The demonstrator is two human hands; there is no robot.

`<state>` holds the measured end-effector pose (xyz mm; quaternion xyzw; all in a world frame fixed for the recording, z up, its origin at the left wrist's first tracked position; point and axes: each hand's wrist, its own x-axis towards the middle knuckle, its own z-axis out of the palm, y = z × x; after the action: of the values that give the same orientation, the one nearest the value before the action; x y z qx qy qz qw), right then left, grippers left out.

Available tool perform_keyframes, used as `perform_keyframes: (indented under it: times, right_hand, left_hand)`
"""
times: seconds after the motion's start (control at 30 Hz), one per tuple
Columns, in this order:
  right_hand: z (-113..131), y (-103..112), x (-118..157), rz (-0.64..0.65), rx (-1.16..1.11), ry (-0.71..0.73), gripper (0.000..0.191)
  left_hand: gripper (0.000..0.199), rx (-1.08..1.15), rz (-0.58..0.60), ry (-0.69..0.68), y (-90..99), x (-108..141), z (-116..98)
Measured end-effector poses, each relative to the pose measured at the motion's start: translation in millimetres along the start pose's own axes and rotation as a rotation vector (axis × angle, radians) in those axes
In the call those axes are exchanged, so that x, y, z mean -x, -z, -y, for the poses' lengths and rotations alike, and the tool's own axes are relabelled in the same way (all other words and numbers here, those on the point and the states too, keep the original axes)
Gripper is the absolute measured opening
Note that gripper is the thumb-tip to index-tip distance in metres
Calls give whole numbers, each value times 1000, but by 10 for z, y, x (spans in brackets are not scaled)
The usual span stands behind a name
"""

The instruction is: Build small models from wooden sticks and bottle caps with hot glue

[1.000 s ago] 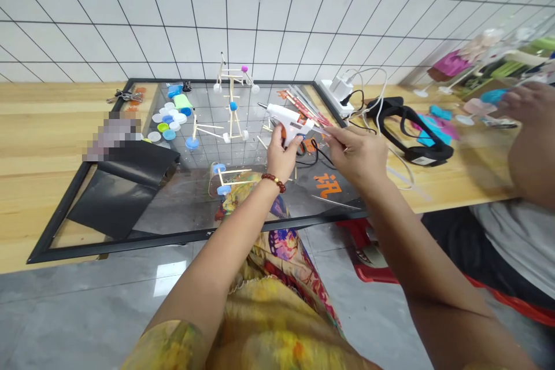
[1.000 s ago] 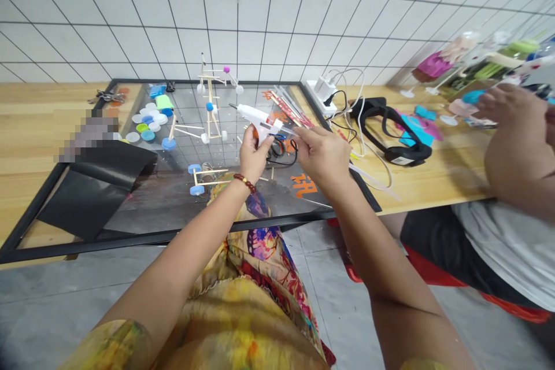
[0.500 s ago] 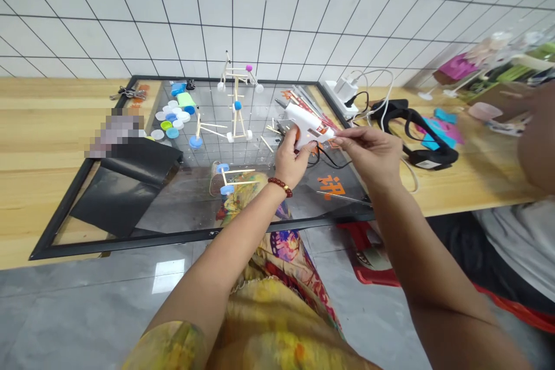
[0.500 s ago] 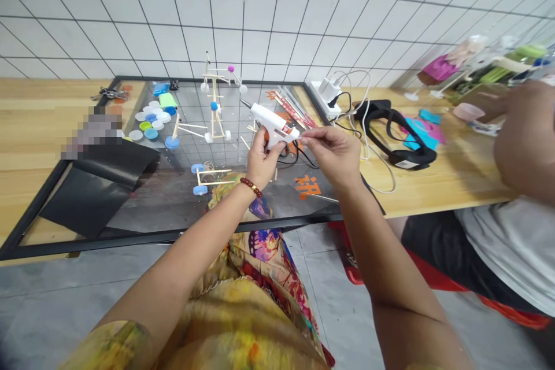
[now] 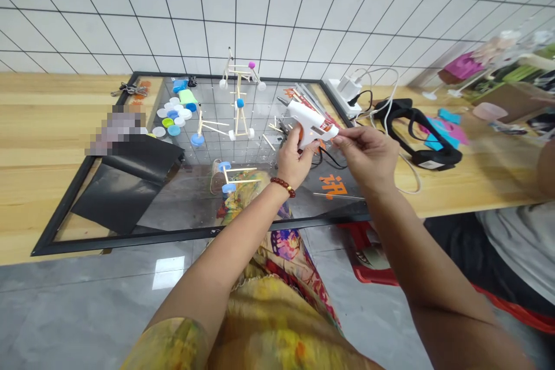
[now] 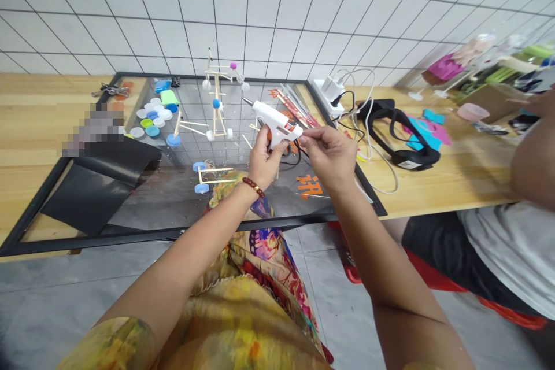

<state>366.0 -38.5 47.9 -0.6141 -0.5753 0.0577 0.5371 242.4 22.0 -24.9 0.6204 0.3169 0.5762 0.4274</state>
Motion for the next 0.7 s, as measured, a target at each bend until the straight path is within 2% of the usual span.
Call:
perform_keyframes:
  times: [0.1, 0.23, 0.33, 0.47, 0.53, 0.6, 0.7]
  right_hand:
    - [-83, -32, 64, -83, 184, 196, 18]
    - [-219, 16, 80, 33, 208, 216, 50]
    - [-296, 109, 90, 71, 242, 165, 49]
    - [-297, 190, 143, -16, 270, 112, 19]
    - [-244, 204, 159, -30, 273, 77, 15]
    - [-159, 215, 147, 24, 221, -5, 15]
    - [2, 242, 80, 192, 51, -192, 23]
  left_hand:
    - [57, -4, 37, 29, 2, 13, -27]
    - [60, 10, 50, 59, 10, 6, -31]
    - [62, 53, -5, 82, 2, -9, -13]
    - [60, -10, 6, 102, -4, 0, -19]
    - [57, -82, 39, 100, -1, 19, -36]
    - [56, -139, 62, 91, 1, 37, -47]
    - [59, -204, 84, 60, -5, 51, -33]
